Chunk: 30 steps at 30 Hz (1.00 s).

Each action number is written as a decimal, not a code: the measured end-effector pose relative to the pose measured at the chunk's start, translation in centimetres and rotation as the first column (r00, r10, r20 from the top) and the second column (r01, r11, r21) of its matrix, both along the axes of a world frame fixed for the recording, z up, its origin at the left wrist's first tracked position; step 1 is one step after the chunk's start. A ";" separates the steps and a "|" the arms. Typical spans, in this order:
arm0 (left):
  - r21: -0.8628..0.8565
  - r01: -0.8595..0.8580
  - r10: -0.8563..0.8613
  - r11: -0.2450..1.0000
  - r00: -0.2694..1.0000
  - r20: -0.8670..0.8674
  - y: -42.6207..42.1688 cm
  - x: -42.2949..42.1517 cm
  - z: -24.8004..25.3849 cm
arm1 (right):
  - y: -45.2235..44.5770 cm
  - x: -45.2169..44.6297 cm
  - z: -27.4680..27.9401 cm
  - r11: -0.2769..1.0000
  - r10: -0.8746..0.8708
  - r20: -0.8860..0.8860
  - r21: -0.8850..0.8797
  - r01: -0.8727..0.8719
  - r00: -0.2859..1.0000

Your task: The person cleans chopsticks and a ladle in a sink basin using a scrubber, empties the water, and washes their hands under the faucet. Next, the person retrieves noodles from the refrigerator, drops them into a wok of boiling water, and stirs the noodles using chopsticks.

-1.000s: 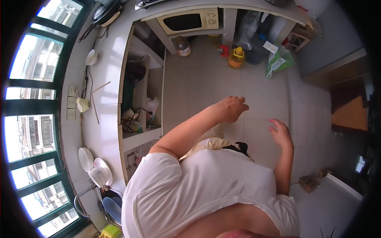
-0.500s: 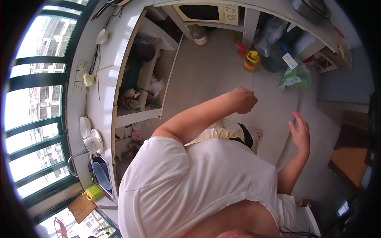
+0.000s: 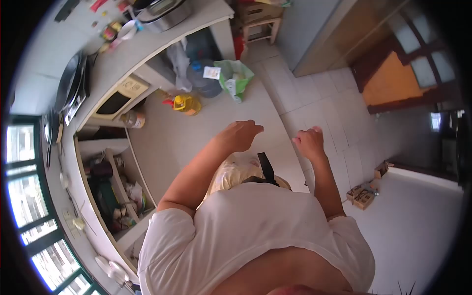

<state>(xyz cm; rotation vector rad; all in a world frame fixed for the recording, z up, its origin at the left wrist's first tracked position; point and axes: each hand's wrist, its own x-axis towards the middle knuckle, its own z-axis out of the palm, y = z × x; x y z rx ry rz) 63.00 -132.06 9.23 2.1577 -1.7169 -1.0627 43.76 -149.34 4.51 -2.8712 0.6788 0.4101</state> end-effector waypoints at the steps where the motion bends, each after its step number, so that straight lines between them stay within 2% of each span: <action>1: 0.007 0.033 -0.033 0.999 0.999 -0.024 -2.0 -0.5 0.1 | -1.0 -2.1 -1.3 0.942 -0.159 0.107 0.315 0.118 0.981; 2: 0.012 0.065 -0.065 0.998 0.997 -0.042 -4.2 -0.7 0.1 | -2.2 -3.8 -2.4 0.781 -0.335 0.179 0.601 0.166 0.925; 3: 0.023 0.106 -0.105 0.994 0.992 -0.065 -6.2 -1.2 0.0 | -3.1 -5.4 -2.9 0.540 -0.519 0.195 0.830 0.142 0.833; 4: -0.034 0.162 -0.163 0.986 0.987 -0.001 -8.2 -1.7 -0.8 | -4.0 -6.1 -2.3 0.476 -0.573 0.150 0.861 0.179 0.806; 6: -0.156 0.274 -0.257 0.949 0.959 0.122 -12.5 -2.7 -2.9 | -6.5 -7.5 -1.0 0.663 -0.530 0.185 0.700 0.268 0.828; 7: -0.124 0.324 -0.314 0.938 0.945 0.093 -15.1 -3.2 -2.9 | -8.1 -8.0 -0.3 0.739 -0.506 0.189 0.598 0.311 0.841; 10: -0.040 0.449 -0.449 0.893 0.894 0.011 -23.5 -4.9 -2.8 | -12.6 -8.9 2.8 0.778 -0.547 0.294 0.524 0.346 0.784; 13: -0.061 0.613 -0.613 0.788 0.790 0.017 -32.1 -6.0 -5.5 | -16.9 -10.8 5.4 0.730 -0.648 0.315 0.516 0.448 0.694; 15: -0.074 0.684 -0.684 0.726 0.729 0.024 -40.2 -7.8 -4.0 | -22.2 -14.1 7.2 0.479 -0.755 0.024 0.703 0.526 0.655; 16: -0.068 0.698 -0.698 0.713 0.716 0.031 -42.7 -8.4 -2.9 | -24.0 -15.5 7.6 0.338 -0.752 -0.119 0.775 0.534 0.648; 19: -0.149 0.712 -0.714 0.686 0.698 0.046 -48.7 -10.4 -0.9 | -26.2 -18.9 4.3 0.320 -0.932 0.254 0.912 0.256 0.260; 20: -0.202 0.678 -0.687 0.707 0.726 0.033 -50.9 -10.8 -0.7 | -27.1 -19.5 3.5 0.448 -0.893 0.380 0.718 0.533 0.239; 23: -0.390 0.534 -0.601 0.750 0.796 -0.066 -57.4 -11.8 -1.6 | -30.1 -22.3 2.0 0.421 -0.894 0.389 0.563 0.711 0.222; 25: -0.531 0.372 -0.545 0.762 0.810 -0.215 -63.1 -11.7 -2.2 | -33.1 -24.5 0.6 0.354 -0.933 0.309 0.699 0.621 0.185; 26: -0.488 0.322 -0.478 0.811 0.847 -0.235 -66.1 -11.7 -2.1 | -34.9 -25.6 -0.1 0.319 -0.948 0.265 0.758 0.569 0.178; 29: -0.542 0.027 -0.213 0.840 0.936 -0.282 -76.1 -12.0 -3.8 | -41.4 -28.8 -2.5 0.351 -0.936 0.250 0.700 0.622 0.246; 30: -0.564 -0.080 -0.123 0.822 0.942 -0.314 -79.5 -12.0 -3.9 | -43.8 -30.1 -3.7 0.404 -0.915 0.286 0.649 0.645 0.285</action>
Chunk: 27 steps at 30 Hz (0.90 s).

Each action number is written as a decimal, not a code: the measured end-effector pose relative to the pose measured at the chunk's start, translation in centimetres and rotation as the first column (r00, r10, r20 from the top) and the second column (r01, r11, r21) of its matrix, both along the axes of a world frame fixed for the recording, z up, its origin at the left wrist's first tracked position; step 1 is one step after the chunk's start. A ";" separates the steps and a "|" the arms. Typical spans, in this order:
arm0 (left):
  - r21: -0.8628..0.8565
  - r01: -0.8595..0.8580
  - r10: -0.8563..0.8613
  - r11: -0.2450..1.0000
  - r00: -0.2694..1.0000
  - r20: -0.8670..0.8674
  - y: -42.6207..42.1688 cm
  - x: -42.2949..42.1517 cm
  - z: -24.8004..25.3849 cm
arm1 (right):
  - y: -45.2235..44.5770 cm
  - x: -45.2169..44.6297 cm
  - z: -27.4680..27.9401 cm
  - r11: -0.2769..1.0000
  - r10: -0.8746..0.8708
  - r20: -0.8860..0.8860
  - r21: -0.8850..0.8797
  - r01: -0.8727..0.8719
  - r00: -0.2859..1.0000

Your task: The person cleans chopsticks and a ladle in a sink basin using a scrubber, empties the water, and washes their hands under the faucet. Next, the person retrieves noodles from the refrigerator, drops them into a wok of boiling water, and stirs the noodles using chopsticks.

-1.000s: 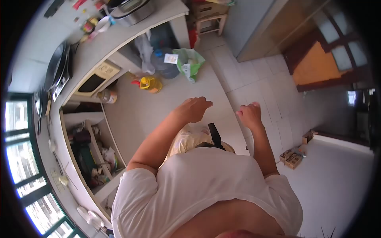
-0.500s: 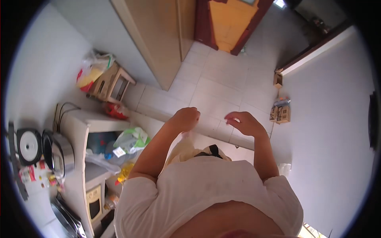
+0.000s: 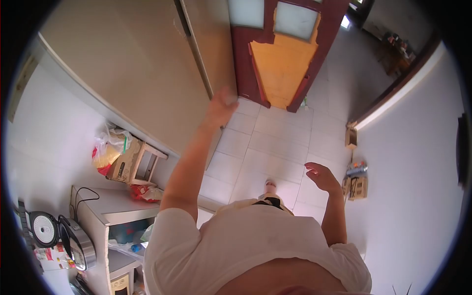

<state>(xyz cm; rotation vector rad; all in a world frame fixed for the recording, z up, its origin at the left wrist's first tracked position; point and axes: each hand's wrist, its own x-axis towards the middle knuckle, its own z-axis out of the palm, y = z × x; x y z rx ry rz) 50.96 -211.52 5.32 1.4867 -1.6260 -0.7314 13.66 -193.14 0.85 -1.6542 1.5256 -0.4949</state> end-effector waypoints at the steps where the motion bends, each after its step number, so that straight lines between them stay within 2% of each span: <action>1: -0.078 -0.052 0.043 0.996 0.993 -0.110 -3.9 0.3 -0.9 | -2.5 -0.7 0.2 1.000 0.016 -0.027 -0.006 -0.016 1.000; 2: -0.150 -0.108 0.075 0.983 0.974 -0.215 -7.3 0.4 -1.6 | -4.6 -1.3 0.7 1.000 0.029 -0.048 -0.010 -0.030 0.998; 5: -0.268 -0.267 0.175 0.926 0.931 -0.320 -14.1 0.5 1.3 | -11.4 -4.2 -0.2 0.996 0.081 -0.049 -0.024 -0.082 0.996; 8: -0.295 -0.424 0.379 0.856 0.904 -0.199 -19.3 1.8 4.3 | -17.2 -5.6 0.1 0.992 0.127 -0.069 0.001 -0.127 0.990; 10: -0.273 -0.464 0.415 0.843 0.883 -0.218 -22.9 3.4 5.8 | -21.2 -5.7 0.1 0.984 0.176 -0.077 0.019 -0.175 0.981; 12: -0.314 -0.552 0.507 0.772 0.834 -0.219 -25.6 4.9 6.8 | -25.3 -5.3 -0.7 0.971 0.238 -0.061 0.029 -0.236 0.970; 14: -0.409 -0.654 0.635 0.636 0.745 -0.204 -27.0 4.8 8.3 | -29.2 -4.0 -0.4 0.961 0.273 -0.101 -0.023 -0.277 0.957; 17: -0.396 -0.681 0.640 0.616 0.725 -0.253 -30.6 6.0 8.1 | -34.1 -2.3 -1.2 0.962 0.264 -0.115 -0.045 -0.270 0.958; 20: -0.362 -0.776 0.663 0.517 0.630 -0.404 -32.1 5.1 9.0 | -38.5 -0.1 0.2 0.950 0.311 -0.140 0.014 -0.312 0.940; 23: -0.360 -0.823 0.677 0.439 0.567 -0.470 -33.9 6.0 8.1 | -43.2 0.2 0.1 0.928 0.353 -0.184 -0.059 -0.369 0.917; 25: -0.271 -0.833 0.628 0.482 0.545 -0.556 -34.3 6.5 7.9 | -45.3 1.2 0.8 0.916 0.350 -0.158 -0.148 -0.373 0.923; 27: -0.240 -0.844 0.614 0.479 0.518 -0.596 -34.5 7.0 7.5 | -47.5 2.3 0.7 0.885 0.443 -0.071 -0.122 -0.449 0.893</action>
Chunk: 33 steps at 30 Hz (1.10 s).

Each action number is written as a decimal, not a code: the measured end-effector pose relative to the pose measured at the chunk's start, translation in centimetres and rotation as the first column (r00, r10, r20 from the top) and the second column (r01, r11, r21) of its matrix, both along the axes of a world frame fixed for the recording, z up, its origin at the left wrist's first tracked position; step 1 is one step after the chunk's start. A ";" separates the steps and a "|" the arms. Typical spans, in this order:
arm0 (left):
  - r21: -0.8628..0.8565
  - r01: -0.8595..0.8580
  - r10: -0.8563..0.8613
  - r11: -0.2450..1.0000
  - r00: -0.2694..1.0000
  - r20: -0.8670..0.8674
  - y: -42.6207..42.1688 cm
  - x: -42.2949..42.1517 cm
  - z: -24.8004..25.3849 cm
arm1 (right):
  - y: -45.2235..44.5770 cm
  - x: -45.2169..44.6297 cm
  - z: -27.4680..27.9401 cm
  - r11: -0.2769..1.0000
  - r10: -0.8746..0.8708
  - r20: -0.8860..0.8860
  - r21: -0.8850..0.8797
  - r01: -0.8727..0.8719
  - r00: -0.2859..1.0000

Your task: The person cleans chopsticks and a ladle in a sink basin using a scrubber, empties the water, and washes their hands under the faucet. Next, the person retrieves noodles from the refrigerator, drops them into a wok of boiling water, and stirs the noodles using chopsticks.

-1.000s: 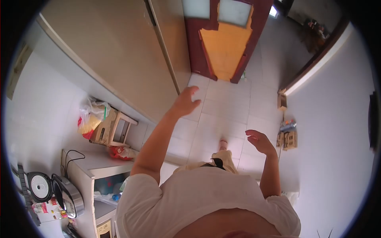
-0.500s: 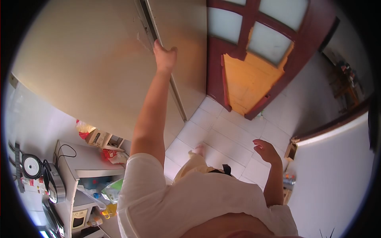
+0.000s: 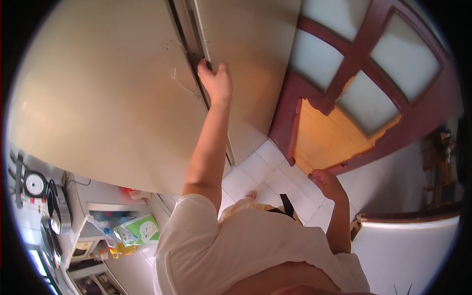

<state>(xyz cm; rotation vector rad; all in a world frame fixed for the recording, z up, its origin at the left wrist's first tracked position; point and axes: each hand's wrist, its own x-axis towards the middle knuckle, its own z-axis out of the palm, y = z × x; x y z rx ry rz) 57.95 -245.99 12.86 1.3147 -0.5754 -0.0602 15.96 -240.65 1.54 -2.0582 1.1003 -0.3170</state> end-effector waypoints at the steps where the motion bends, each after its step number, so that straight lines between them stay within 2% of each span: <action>1: -0.049 0.019 -0.017 0.999 0.999 0.041 -0.3 0.4 -0.6 | -1.1 0.9 -0.1 0.994 0.034 0.087 0.105 -0.043 0.996; 5: -0.094 -0.027 0.043 0.995 0.985 0.167 0.2 -1.2 -1.4 | -5.2 5.8 4.5 0.966 0.250 0.089 0.046 -0.255 0.964; 7: -0.112 -0.079 0.103 0.991 0.967 0.231 0.8 -4.9 -1.2 | -7.0 8.4 7.0 0.959 0.282 0.199 -0.033 -0.281 0.939; 9: -0.030 -0.126 0.129 0.992 0.941 0.313 1.9 -9.2 -0.8 | -8.3 10.5 9.1 0.955 0.295 0.364 -0.090 -0.282 0.884; 10: -0.017 -0.080 0.082 0.997 0.946 0.312 2.6 -11.3 -0.4 | -8.9 11.2 9.8 0.957 0.287 0.471 -0.103 -0.272 0.834; 11: -0.030 -0.046 0.054 0.998 0.925 0.375 2.9 -13.0 -0.6 | -9.9 11.5 10.6 0.948 0.313 0.492 -0.102 -0.303 0.812; 12: 0.024 0.039 -0.044 0.999 0.946 0.321 3.5 -14.8 0.0 | -10.4 11.9 11.8 0.933 0.354 0.532 -0.140 -0.332 0.769; 15: 0.049 0.234 -0.237 0.971 0.915 0.327 4.6 -19.5 0.4 | -10.2 12.1 15.0 0.921 0.388 0.612 -0.228 -0.316 0.689; 17: 0.111 0.381 -0.396 0.918 0.871 0.292 5.2 -21.9 0.6 | -10.8 11.5 14.5 0.927 0.371 0.713 -0.254 -0.275 0.595; 18: 0.114 0.401 -0.413 0.909 0.835 0.362 5.3 -22.8 0.4 | -10.9 11.1 14.3 0.939 0.342 0.760 -0.248 -0.239 0.553; 20: 0.099 0.567 -0.574 0.818 0.793 0.203 5.9 -24.7 0.1 | -11.7 9.4 14.4 0.959 0.274 0.790 -0.183 -0.216 0.549; 22: 0.049 0.650 -0.649 0.759 0.748 0.138 5.7 -25.3 -1.0 | -12.5 8.0 14.0 0.979 0.202 0.804 -0.182 -0.091 0.560; 23: 0.022 0.692 -0.690 0.722 0.717 0.103 5.8 -25.5 -1.7 | -13.2 7.5 13.4 0.987 0.153 0.838 -0.157 -0.036 0.523; 27: 0.129 0.739 -0.719 0.661 0.673 -0.173 5.5 -26.1 -3.7 | -15.1 5.0 13.5 0.972 0.089 0.852 -0.188 0.143 0.516; 30: 0.170 0.794 -0.736 0.583 0.605 -0.303 5.1 -26.6 -5.6 | -17.3 3.4 13.3 0.964 0.058 0.862 -0.180 0.197 0.504; 33: 0.224 0.798 -0.750 0.559 0.602 -0.275 5.0 -26.5 -6.5 | -18.7 3.1 13.4 0.961 0.035 0.871 -0.164 0.224 0.490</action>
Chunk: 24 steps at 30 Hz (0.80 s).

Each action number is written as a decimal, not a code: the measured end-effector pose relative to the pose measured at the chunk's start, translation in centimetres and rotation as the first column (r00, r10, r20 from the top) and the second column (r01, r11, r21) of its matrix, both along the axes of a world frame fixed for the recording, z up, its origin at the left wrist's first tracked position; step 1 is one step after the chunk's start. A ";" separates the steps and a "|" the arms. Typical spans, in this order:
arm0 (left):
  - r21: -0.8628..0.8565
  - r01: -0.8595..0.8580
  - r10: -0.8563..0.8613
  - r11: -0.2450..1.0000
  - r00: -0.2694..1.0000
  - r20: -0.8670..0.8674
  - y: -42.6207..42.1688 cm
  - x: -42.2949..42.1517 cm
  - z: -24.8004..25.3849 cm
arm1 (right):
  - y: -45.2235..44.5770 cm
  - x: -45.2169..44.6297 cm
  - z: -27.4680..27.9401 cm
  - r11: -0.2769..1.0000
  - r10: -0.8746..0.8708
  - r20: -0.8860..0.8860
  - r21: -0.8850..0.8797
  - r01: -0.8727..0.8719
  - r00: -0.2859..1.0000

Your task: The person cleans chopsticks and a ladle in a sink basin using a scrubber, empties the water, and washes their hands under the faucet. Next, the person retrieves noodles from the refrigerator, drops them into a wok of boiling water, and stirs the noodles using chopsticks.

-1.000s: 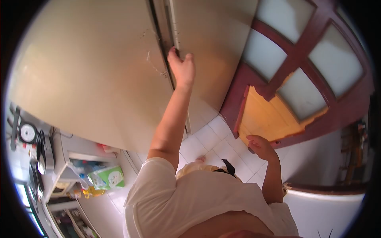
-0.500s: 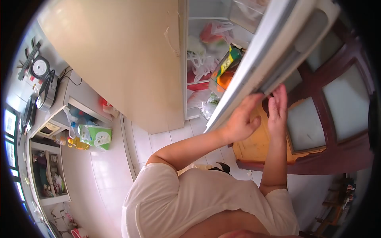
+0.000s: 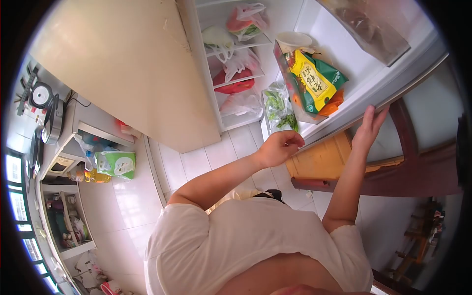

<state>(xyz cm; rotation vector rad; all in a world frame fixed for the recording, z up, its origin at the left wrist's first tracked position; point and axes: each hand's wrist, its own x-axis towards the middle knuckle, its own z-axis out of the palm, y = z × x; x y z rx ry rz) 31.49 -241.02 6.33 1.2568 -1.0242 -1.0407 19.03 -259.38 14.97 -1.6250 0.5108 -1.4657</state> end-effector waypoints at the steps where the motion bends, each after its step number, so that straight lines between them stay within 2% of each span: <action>1: 0.017 0.016 -0.016 1.000 1.000 0.012 -0.1 -0.1 -0.2 | -0.4 -0.3 0.1 1.000 -0.003 0.006 0.024 0.003 1.000; 4: 0.076 0.016 -0.016 0.997 1.000 -0.005 -0.4 -0.1 -1.0 | -2.3 -0.9 -0.4 1.000 -0.020 0.026 0.013 0.019 0.999; 8: 0.216 0.095 -0.095 0.972 0.995 -0.012 0.2 0.3 -2.4 | -3.2 -0.8 -0.6 1.000 -0.022 0.007 -0.022 0.022 1.000; 12: 0.299 0.184 -0.217 0.936 0.973 0.082 1.3 0.7 -4.1 | -3.1 -0.9 -0.5 0.999 -0.052 -0.022 0.005 0.052 0.998; 15: 0.323 0.203 -0.311 0.924 0.892 0.329 1.8 0.8 -5.8 | -3.9 -1.3 -0.5 0.999 -0.027 -0.007 0.023 0.027 1.000; 17: 0.328 0.175 -0.312 0.928 0.848 0.429 2.4 1.3 -6.0 | -4.1 -1.9 -0.4 0.999 0.020 -0.021 0.030 -0.019 1.000; 18: 0.310 0.157 -0.301 0.938 0.811 0.501 2.7 1.9 -5.9 | -4.2 -2.2 -0.6 0.999 -0.014 -0.052 0.037 0.016 0.999; 19: 0.289 0.136 -0.285 0.948 0.766 0.575 3.0 3.0 -5.7 | -3.8 -2.2 -0.7 1.000 -0.016 -0.060 0.012 0.016 0.998; 21: 0.206 -0.128 -0.100 0.970 0.561 0.822 4.0 7.1 -6.1 | -2.4 -1.7 -0.8 0.999 -0.018 -0.065 -0.044 0.015 0.998; 23: 0.233 -0.465 -0.197 0.854 0.125 0.972 3.9 12.3 -3.7 | -1.8 -1.1 -2.3 0.985 -0.112 -0.104 -0.140 0.097 0.988; 24: 0.065 -0.481 -0.077 0.874 -0.006 0.997 4.6 15.2 -2.3 | -1.4 -0.7 -3.0 0.973 -0.165 -0.123 -0.181 0.141 0.979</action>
